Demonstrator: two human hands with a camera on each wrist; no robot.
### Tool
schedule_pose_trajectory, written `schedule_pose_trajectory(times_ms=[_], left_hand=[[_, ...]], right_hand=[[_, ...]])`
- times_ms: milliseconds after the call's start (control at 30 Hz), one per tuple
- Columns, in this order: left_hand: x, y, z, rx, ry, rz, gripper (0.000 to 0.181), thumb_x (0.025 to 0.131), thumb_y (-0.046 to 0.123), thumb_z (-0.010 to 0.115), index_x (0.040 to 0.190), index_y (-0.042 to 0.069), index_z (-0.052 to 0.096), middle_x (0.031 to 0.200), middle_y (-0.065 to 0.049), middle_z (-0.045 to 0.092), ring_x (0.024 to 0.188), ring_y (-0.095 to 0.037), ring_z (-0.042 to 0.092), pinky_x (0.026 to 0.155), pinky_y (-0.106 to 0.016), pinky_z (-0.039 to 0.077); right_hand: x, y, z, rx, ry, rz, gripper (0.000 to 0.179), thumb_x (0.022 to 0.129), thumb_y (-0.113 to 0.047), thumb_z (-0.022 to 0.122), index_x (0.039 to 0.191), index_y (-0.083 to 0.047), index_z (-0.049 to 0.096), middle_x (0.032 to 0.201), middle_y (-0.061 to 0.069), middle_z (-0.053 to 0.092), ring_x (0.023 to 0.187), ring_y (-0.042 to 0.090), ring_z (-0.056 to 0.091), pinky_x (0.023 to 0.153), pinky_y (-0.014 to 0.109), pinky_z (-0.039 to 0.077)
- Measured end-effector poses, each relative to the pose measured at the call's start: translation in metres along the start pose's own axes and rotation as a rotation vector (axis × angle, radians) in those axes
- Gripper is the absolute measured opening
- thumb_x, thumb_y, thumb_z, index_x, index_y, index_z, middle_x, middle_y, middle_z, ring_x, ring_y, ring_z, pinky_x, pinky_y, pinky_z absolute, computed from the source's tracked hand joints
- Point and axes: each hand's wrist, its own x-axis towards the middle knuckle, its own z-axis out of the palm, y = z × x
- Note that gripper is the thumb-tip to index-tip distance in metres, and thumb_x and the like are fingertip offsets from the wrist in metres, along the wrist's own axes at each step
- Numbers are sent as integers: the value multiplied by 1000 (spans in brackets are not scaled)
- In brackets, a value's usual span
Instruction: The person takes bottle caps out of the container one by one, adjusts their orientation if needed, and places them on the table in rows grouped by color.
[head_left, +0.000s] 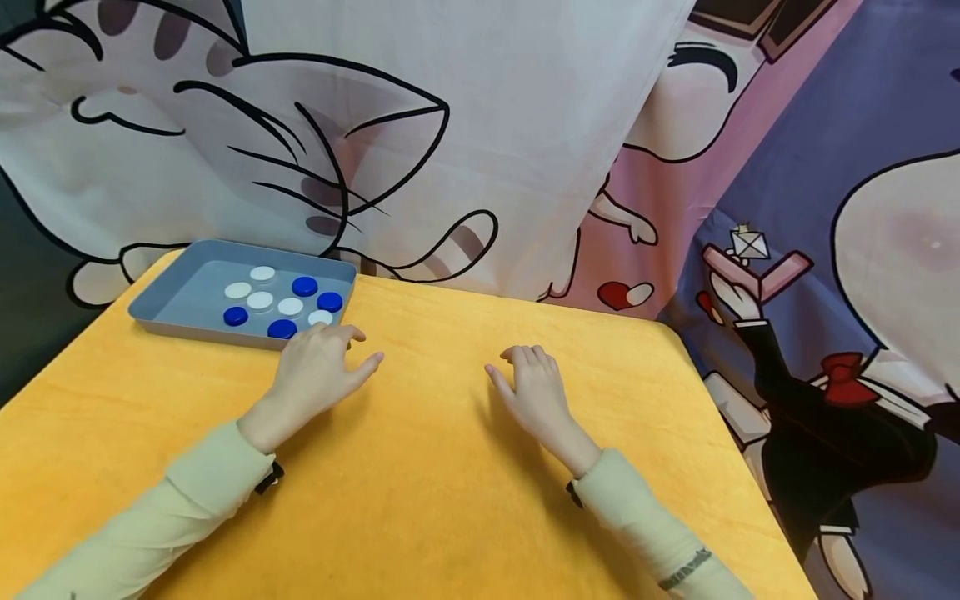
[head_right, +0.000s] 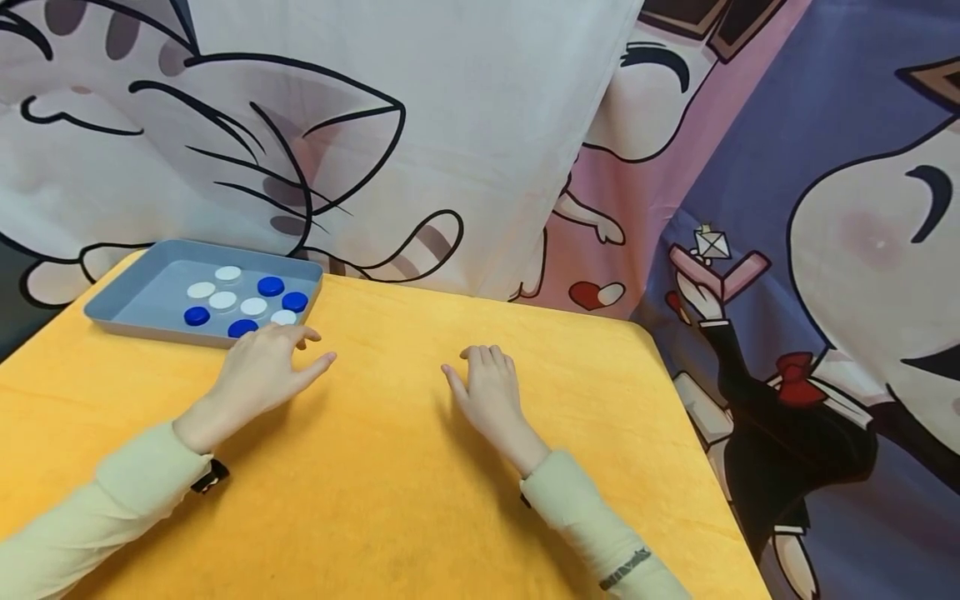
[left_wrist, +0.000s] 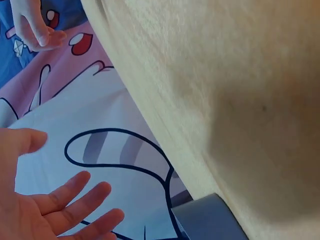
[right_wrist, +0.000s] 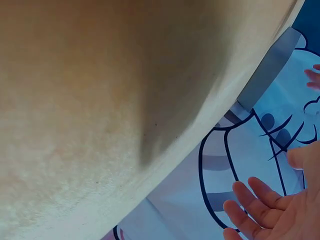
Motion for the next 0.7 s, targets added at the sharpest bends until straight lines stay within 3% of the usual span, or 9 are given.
schedule_pose_trajectory(times_ms=[200,433,700], left_hand=[[6,-7,-4,-27,56,10,33,84,35,69,93,4,70,76,-12,68,61,-23,58,45,-28,42],[11,-13,-11,-53,23,-20,28,86,30,68,94,3,70,78,-14,66,59,-21,54,43,-25,39],[15,-26,-15,-63,-19,-30,25,85,24,69,94,1,69,66,-8,58,50,-17,46,41,-26,33]], right_hand=[[9,0,1,3,47,-56,27,91,-31,65,97,-5,63,88,9,68,82,24,55,75,38,46],[21,-3,4,44,68,-105,20,89,-25,68,91,-5,65,82,9,67,76,22,56,65,33,49],[37,-10,7,48,76,-142,16,87,-22,70,88,-6,68,79,7,68,73,21,60,63,33,52]])
